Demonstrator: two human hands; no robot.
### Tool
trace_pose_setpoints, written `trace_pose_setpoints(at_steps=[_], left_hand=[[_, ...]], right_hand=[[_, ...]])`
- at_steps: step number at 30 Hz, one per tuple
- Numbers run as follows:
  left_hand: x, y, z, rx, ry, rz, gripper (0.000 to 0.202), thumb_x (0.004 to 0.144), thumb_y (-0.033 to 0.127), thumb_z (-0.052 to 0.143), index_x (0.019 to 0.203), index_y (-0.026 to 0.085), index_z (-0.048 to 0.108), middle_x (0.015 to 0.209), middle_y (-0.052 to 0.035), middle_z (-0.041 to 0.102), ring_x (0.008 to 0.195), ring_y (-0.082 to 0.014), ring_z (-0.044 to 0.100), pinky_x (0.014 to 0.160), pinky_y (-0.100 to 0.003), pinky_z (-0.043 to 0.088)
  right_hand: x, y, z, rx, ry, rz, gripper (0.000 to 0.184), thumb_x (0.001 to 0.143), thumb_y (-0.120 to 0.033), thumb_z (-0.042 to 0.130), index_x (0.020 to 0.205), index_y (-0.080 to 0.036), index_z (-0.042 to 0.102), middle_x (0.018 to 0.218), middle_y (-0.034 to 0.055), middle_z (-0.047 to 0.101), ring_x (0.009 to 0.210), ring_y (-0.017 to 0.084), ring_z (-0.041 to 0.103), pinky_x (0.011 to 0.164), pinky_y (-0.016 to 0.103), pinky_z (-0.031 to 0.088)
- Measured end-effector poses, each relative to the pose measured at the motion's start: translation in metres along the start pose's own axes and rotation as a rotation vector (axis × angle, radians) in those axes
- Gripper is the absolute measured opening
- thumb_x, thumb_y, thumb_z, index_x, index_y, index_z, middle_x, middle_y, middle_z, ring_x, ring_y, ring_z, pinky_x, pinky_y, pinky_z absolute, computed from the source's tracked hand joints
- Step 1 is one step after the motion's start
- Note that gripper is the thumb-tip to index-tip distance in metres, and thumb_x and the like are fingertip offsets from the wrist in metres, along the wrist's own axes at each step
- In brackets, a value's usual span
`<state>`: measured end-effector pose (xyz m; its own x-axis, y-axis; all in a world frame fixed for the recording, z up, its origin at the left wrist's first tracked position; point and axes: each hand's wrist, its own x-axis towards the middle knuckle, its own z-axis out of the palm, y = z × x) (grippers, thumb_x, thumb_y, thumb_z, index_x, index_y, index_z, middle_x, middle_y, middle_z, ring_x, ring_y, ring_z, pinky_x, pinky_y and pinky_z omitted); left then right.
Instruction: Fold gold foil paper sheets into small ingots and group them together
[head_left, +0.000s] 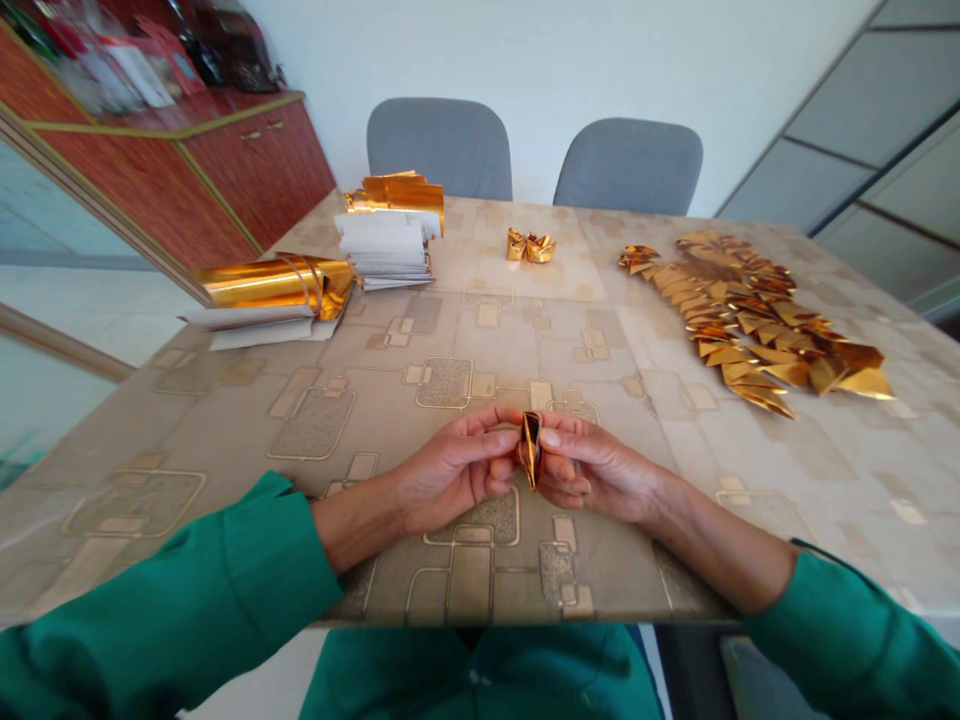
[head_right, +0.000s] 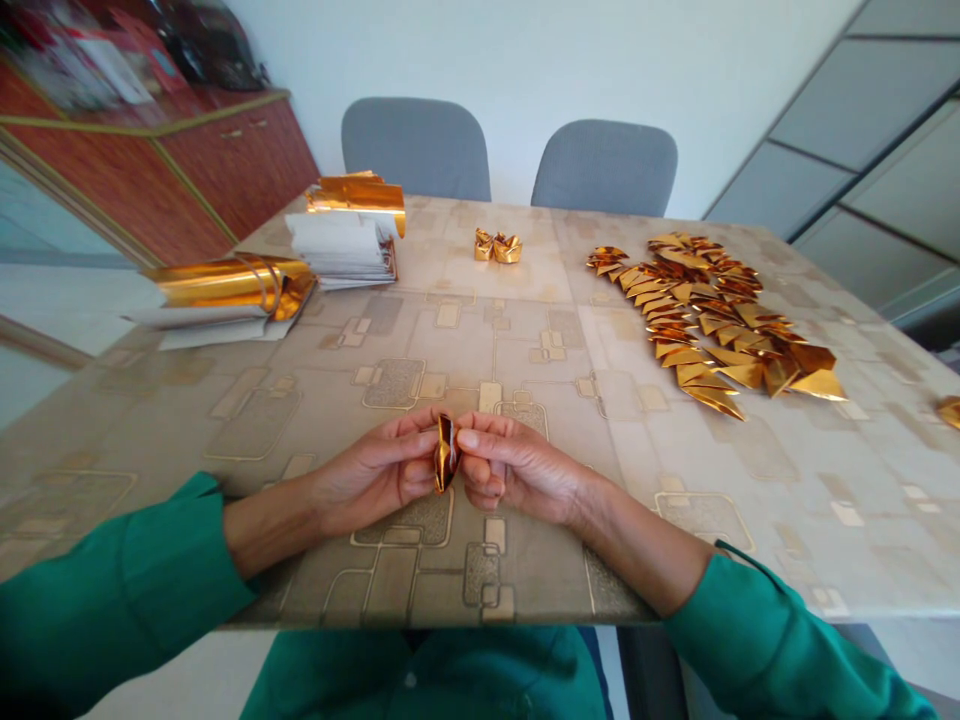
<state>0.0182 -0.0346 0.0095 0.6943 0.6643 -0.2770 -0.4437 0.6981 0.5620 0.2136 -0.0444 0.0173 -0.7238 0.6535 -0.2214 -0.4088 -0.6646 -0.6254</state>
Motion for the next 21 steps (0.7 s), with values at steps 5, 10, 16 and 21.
trace_pose_setpoints(at_steps=[5,10,16,21], left_hand=[[0.000,0.001,0.003,0.011,0.015,0.025,0.022,0.081,0.013,0.071,0.102,0.015,0.067,0.078,-0.0008,0.062,0.057,-0.0040,0.053,0.056,-0.013,0.048],[-0.001,0.002,0.005,0.054,0.002,0.069,0.027,0.079,0.021,0.074,0.104,0.020,0.064,0.076,0.0012,0.061,0.058,-0.0059,0.054,0.055,-0.015,0.049],[-0.004,0.000,0.013,0.247,0.055,0.121,0.037,0.071,0.024,0.082,0.101,0.020,0.060,0.079,0.0018,0.062,0.056,-0.0048,0.054,0.048,-0.013,0.044],[-0.003,0.000,0.015,0.279,0.134,0.162,0.033,0.071,0.024,0.081,0.093,0.018,0.059,0.071,0.0039,0.059,0.051,-0.0037,0.050,0.043,-0.012,0.039]], right_hand=[[0.000,-0.003,-0.002,-0.037,0.051,-0.008,0.018,0.085,-0.028,0.071,0.091,-0.016,0.060,0.055,-0.0084,0.053,0.042,0.003,0.032,0.042,0.015,0.031],[0.000,-0.004,-0.002,-0.061,0.082,-0.023,0.017,0.085,-0.027,0.070,0.080,-0.015,0.059,0.051,-0.0084,0.049,0.041,0.004,0.033,0.042,0.016,0.031],[0.001,-0.002,0.002,-0.115,0.093,-0.025,0.016,0.085,-0.027,0.069,0.080,-0.015,0.061,0.051,-0.0079,0.051,0.039,0.004,0.032,0.040,0.017,0.033],[0.001,-0.002,0.003,-0.114,0.063,0.008,0.019,0.086,-0.030,0.068,0.076,-0.016,0.059,0.052,-0.0078,0.051,0.039,0.004,0.030,0.039,0.017,0.032]])
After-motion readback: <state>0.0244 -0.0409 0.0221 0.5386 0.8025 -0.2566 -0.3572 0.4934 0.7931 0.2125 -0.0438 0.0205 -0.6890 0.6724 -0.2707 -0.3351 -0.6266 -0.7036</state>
